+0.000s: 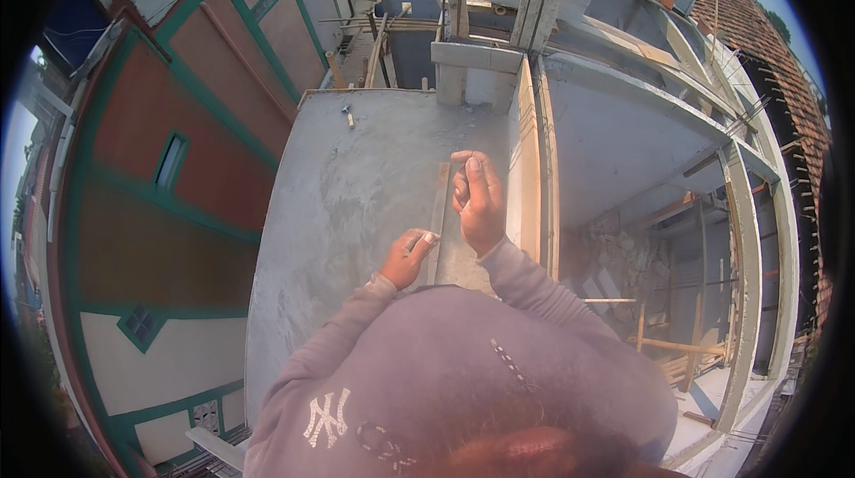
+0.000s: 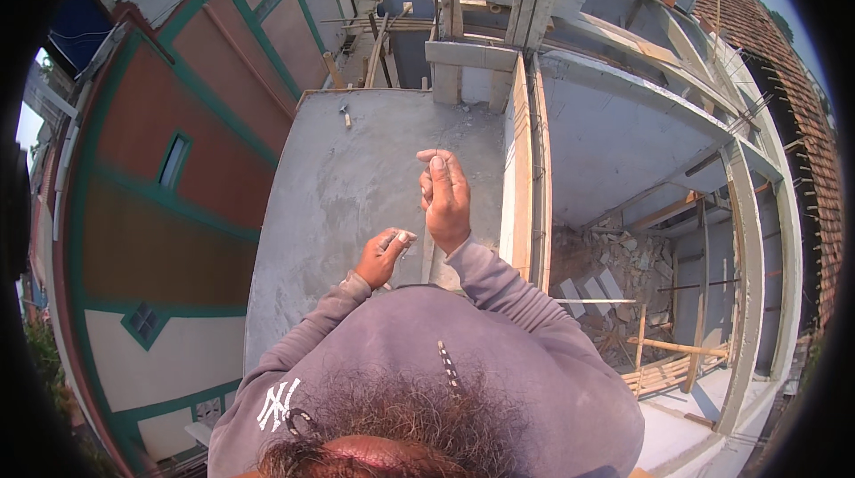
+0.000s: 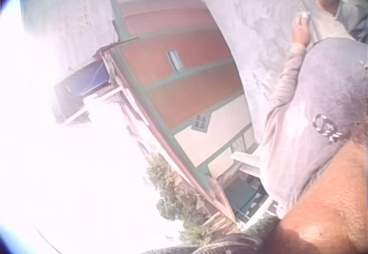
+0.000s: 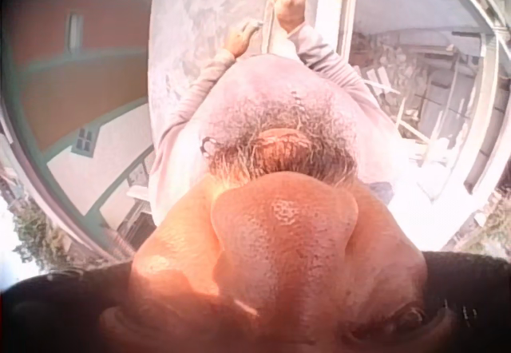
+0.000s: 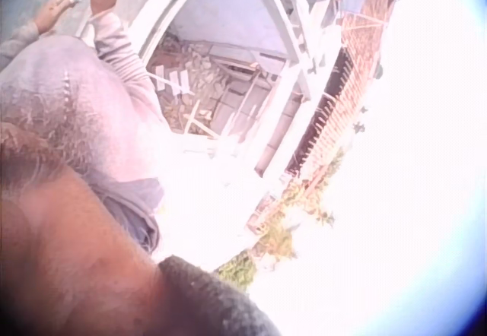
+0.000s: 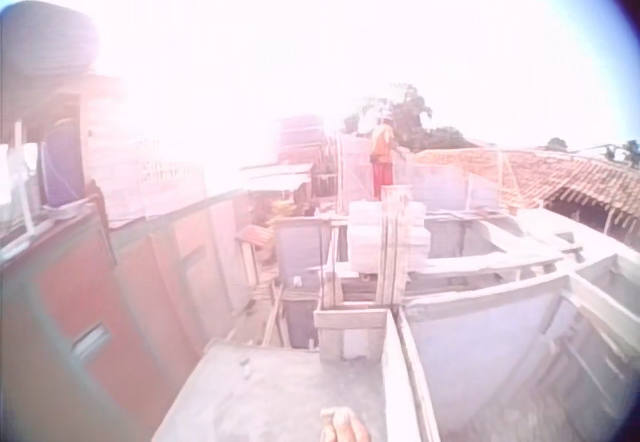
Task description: The person builds a wall section on a roof level using blocks and wire, hammering nails to secure wooden supports and tying wire around metal reinforcements.
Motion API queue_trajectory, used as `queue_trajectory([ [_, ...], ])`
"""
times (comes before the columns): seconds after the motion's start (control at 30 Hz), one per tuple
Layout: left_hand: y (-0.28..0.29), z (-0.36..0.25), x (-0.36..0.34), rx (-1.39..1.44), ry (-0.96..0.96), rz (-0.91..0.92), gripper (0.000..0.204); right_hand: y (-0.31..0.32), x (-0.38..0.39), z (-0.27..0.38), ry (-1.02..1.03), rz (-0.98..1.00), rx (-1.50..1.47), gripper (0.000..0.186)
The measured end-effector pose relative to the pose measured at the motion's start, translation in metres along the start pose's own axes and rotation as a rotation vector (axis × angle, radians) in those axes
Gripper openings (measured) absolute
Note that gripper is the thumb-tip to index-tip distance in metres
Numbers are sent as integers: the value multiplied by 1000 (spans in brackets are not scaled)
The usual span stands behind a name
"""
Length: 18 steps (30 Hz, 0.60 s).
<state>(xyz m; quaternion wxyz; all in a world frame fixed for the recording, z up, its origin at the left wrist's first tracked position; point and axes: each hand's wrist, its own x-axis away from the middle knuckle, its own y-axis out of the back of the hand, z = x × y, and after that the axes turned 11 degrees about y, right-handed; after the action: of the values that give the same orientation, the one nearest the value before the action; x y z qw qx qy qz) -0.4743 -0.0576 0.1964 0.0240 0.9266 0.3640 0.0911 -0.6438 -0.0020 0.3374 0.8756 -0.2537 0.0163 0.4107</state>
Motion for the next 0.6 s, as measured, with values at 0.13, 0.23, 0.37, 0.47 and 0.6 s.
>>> queue_trajectory([
  [0.13, 29, -14, 17, 444, 373, -8, 43, -1, -4, -25, -20, 127, 112, 34],
  [0.23, 44, -22, 33, 721, 440, -11, 45, -9, 5, -54, -38, 232, 114, 32],
  [0.37, 61, -33, 59, 851, 416, -163, 43, -44, 9, -57, -10, 305, -40, 32],
  [0.47, 79, -38, 77, 879, 303, -314, 39, -73, 6, -61, 80, 412, -93, 33],
  [0.6, 108, -68, 100, 688, 162, -520, 35, -125, 11, -63, 186, 591, -122, 36],
])
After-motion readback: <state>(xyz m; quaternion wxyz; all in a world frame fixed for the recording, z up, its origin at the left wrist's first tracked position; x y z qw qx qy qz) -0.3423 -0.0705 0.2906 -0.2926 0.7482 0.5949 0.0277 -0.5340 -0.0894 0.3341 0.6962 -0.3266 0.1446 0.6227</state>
